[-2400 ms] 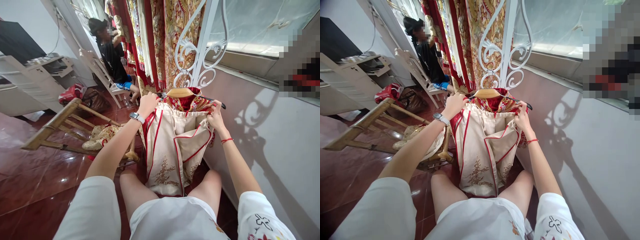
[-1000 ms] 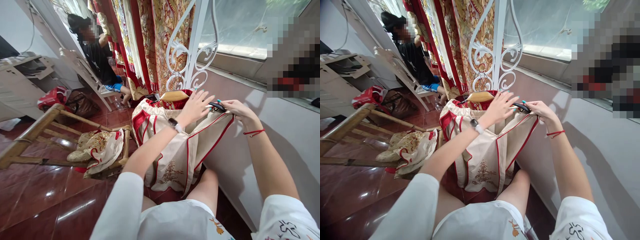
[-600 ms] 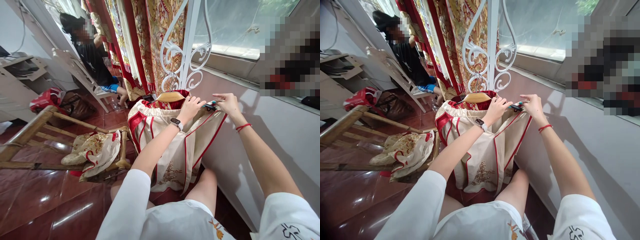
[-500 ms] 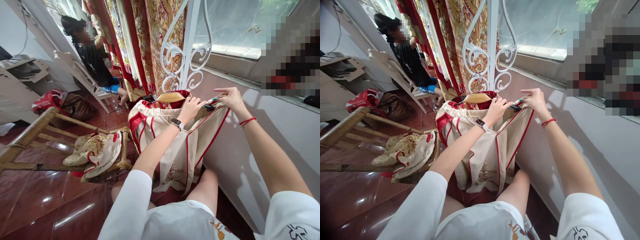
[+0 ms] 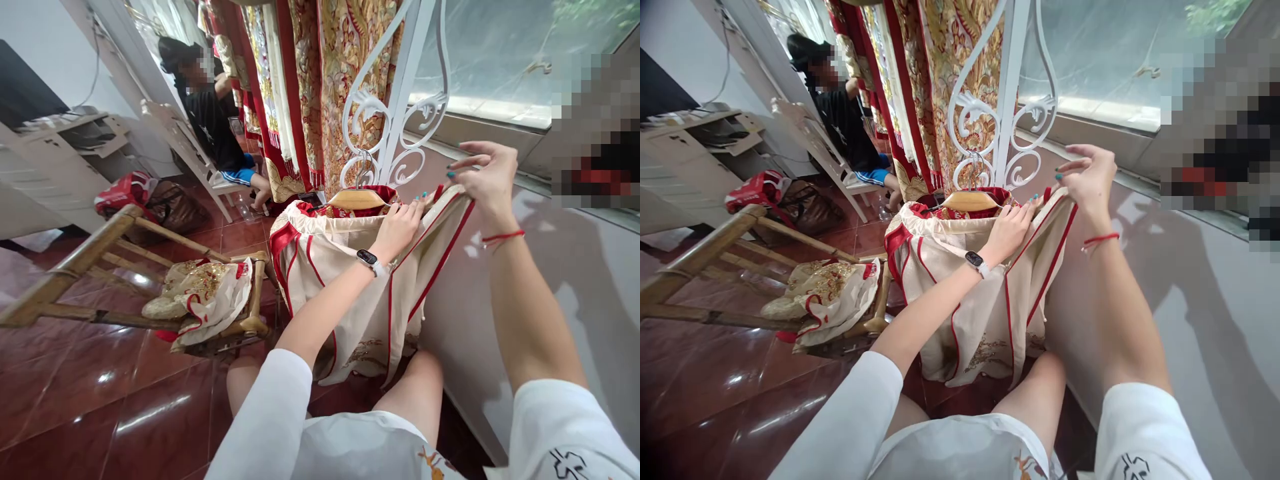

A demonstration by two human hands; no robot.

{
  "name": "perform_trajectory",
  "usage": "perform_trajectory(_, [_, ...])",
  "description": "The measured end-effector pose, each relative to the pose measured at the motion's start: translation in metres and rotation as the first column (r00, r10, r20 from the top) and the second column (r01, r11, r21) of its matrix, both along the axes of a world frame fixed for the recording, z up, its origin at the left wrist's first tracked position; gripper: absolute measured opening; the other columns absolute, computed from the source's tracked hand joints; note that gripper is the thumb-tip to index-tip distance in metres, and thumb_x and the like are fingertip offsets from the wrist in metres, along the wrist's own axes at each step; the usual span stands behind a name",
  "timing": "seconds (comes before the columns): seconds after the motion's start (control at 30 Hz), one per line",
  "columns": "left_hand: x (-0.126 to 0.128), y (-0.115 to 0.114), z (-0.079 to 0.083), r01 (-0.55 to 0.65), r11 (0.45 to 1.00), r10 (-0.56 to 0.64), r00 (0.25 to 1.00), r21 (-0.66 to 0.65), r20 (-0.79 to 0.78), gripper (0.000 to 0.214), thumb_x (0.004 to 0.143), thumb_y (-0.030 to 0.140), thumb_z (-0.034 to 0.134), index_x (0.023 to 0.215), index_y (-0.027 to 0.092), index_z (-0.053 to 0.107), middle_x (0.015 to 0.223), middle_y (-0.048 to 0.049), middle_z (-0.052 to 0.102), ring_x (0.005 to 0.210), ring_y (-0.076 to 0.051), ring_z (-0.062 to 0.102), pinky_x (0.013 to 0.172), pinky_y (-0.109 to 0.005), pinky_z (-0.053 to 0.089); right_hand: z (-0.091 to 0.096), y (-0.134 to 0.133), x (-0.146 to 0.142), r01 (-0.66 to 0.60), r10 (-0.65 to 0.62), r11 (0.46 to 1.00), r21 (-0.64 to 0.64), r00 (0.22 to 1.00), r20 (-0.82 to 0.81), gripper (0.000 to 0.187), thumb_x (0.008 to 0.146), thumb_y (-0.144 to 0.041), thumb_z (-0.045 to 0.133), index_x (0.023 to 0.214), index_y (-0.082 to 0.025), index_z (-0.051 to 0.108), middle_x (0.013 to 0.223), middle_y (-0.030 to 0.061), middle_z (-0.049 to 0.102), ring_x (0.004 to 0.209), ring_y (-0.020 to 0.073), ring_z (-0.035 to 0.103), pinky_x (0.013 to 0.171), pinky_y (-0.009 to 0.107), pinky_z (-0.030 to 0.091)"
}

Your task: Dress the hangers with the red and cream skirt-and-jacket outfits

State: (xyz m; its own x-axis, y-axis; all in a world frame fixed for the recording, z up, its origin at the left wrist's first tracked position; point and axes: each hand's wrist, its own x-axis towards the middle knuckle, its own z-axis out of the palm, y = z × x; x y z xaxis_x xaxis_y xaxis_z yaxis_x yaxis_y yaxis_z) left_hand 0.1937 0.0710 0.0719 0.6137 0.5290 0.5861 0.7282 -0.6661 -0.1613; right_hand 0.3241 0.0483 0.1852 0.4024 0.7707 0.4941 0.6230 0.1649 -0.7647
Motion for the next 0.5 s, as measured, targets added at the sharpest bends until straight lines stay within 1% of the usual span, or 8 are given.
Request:
perform_trajectory(0.07, [0.001,0.001,-0.001,-0.011,1.000,0.011,1.000,-0.012,0.020,0.057,0.097,0.004,0.028,0.152,0.007,0.043,0.145,-0.0189,0.058,0.119,-0.025,0.061,0.104,-0.038,0.046,0.010,0.003,0.000,-0.016,0.016,0.999,-0.031,1.000,-0.018,0.062,0.069,0.001,0.064,0.130,-0.007,0.066,0.107,0.0227,0.075,0.089,0.0251,0.072,0.073,0.031,0.055])
perform_trajectory(0.13, [0.002,0.005,-0.001,-0.013,0.999,0.015,0.999,-0.048,0.034,0.057,0.095,0.003,0.030,0.151,0.005,0.044,0.145,-0.0205,0.057,0.122,-0.025,0.061,0.107,-0.039,0.046,0.004,-0.002,-0.012,-0.016,0.016,1.000,-0.001,0.999,0.042,0.061,0.071,0.000,0.060,0.131,-0.010,0.065,0.104,0.0189,0.076,0.089,0.0247,0.072,0.078,0.033,0.055])
perform_trajectory(0.17, [0.002,0.008,-0.001,0.001,0.997,0.002,0.999,-0.074,0.034,0.056,0.095,0.003,0.031,0.149,0.004,0.045,0.145,-0.0206,0.058,0.124,-0.025,0.060,0.109,-0.039,0.045,-0.005,-0.008,-0.022,-0.018,0.016,1.000,0.024,0.996,0.085,0.060,0.072,0.000,0.057,0.131,-0.012,0.065,0.102,0.0165,0.076,0.090,0.0247,0.071,0.082,0.035,0.056])
perform_trajectory(0.23, [0.000,0.013,0.000,0.063,0.990,-0.060,0.998,-0.126,0.027,0.052,0.096,0.005,0.031,0.144,0.005,0.051,0.143,-0.0186,0.059,0.132,-0.023,0.056,0.116,-0.039,0.040,-0.036,-0.023,-0.042,-0.051,0.040,0.997,0.059,0.984,0.175,0.060,0.077,-0.004,0.051,0.134,-0.016,0.061,0.103,0.0135,0.075,0.097,0.0262,0.070,0.092,0.041,0.054])
perform_trajectory(0.3, [-0.008,0.013,0.002,0.138,0.977,-0.135,0.990,-0.163,0.033,0.049,0.096,0.007,0.033,0.140,0.009,0.055,0.146,-0.0157,0.058,0.140,-0.022,0.050,0.121,-0.040,0.035,-0.073,-0.037,-0.055,-0.102,0.079,0.992,0.077,0.964,0.255,0.060,0.083,-0.010,0.047,0.141,-0.021,0.054,0.119,0.0137,0.070,0.113,0.0287,0.066,0.101,0.046,0.051])
perform_trajectory(0.37, [-0.025,0.004,0.007,0.165,0.971,-0.151,0.984,-0.173,0.093,0.048,0.096,0.009,0.035,0.138,0.015,0.056,0.150,-0.0137,0.054,0.144,-0.022,0.045,0.121,-0.043,0.036,-0.105,-0.047,-0.056,-0.158,0.122,0.983,0.096,0.944,0.306,0.061,0.088,-0.017,0.043,0.149,-0.025,0.044,0.138,0.0147,0.060,0.126,0.0295,0.058,0.106,0.050,0.048])
perform_trajectory(0.43, [-0.052,-0.014,0.012,0.128,0.978,-0.089,0.970,-0.165,0.224,0.048,0.095,0.009,0.036,0.138,0.019,0.055,0.149,-0.0130,0.054,0.142,-0.023,0.046,0.118,-0.046,0.040,-0.126,-0.052,-0.047,-0.237,0.192,0.967,0.091,0.918,0.348,0.064,0.090,-0.023,0.043,0.154,-0.025,0.034,0.148,0.0160,0.050,0.135,0.0290,0.051,0.109,0.050,0.045])
perform_trajectory(0.5, [-0.087,-0.033,0.015,0.001,0.988,0.063,0.914,-0.157,0.401,0.045,0.096,0.013,0.041,0.138,0.021,0.053,0.142,-0.0136,0.058,0.136,-0.025,0.051,0.115,-0.048,0.043,-0.132,-0.054,-0.033,-0.336,0.296,0.941,0.045,0.877,0.380,0.066,0.091,-0.029,0.046,0.154,-0.024,0.029,0.151,0.0177,0.046,0.138,0.0290,0.048,0.110,0.051,0.044])
